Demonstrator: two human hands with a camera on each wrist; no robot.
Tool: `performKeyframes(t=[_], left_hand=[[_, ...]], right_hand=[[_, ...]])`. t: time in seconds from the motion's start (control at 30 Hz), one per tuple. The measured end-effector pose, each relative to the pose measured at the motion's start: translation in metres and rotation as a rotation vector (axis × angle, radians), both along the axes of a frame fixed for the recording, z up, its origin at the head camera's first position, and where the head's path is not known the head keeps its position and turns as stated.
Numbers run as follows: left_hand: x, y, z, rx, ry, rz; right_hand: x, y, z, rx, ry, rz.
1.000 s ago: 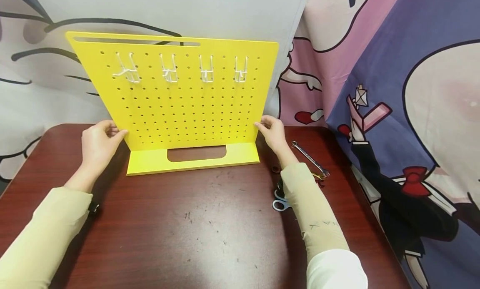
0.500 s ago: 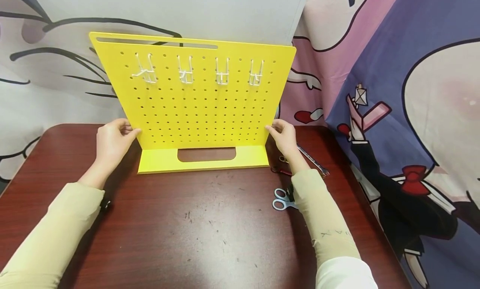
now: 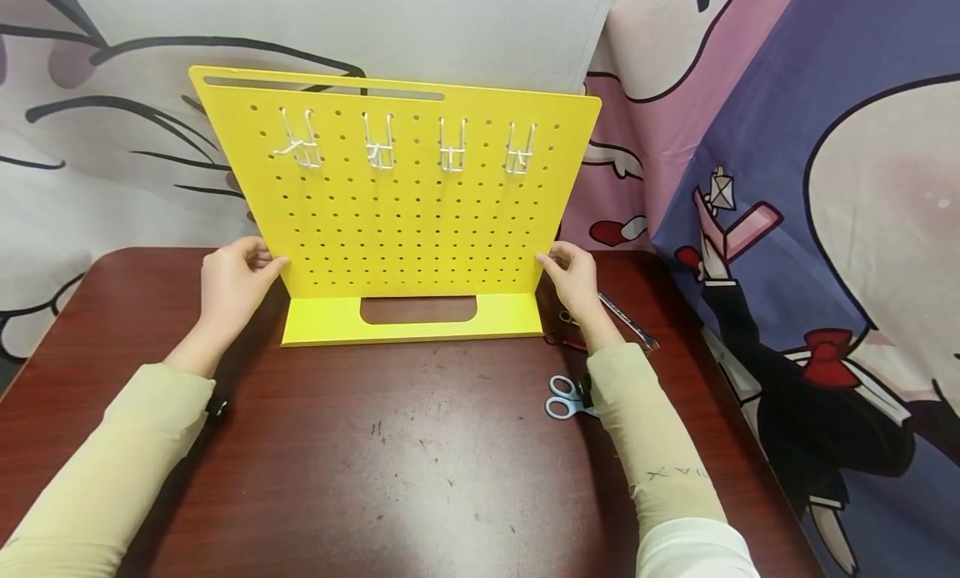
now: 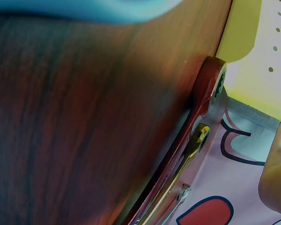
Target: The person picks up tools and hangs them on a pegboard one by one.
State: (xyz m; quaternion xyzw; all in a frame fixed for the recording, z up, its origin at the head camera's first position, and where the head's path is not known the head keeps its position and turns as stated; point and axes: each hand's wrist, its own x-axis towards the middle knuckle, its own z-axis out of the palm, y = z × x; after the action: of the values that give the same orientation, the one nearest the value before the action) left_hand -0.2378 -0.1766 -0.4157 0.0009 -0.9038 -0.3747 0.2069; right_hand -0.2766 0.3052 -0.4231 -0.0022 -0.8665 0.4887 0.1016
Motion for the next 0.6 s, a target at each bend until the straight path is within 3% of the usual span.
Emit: performKeyframes(t=[0.37,0.6], left_hand=[[0.001,-0.003,0.003,0.012,-0.030,-0.002],[0.002,-0.007,0.011,-0.005,-0.054,-0.068]], right_hand=[[0.000,-0.003,0.001,-0.019,-0.004,0.013],[0.002,-0.001,0.002,-0.007,-0.016,-0.001]])
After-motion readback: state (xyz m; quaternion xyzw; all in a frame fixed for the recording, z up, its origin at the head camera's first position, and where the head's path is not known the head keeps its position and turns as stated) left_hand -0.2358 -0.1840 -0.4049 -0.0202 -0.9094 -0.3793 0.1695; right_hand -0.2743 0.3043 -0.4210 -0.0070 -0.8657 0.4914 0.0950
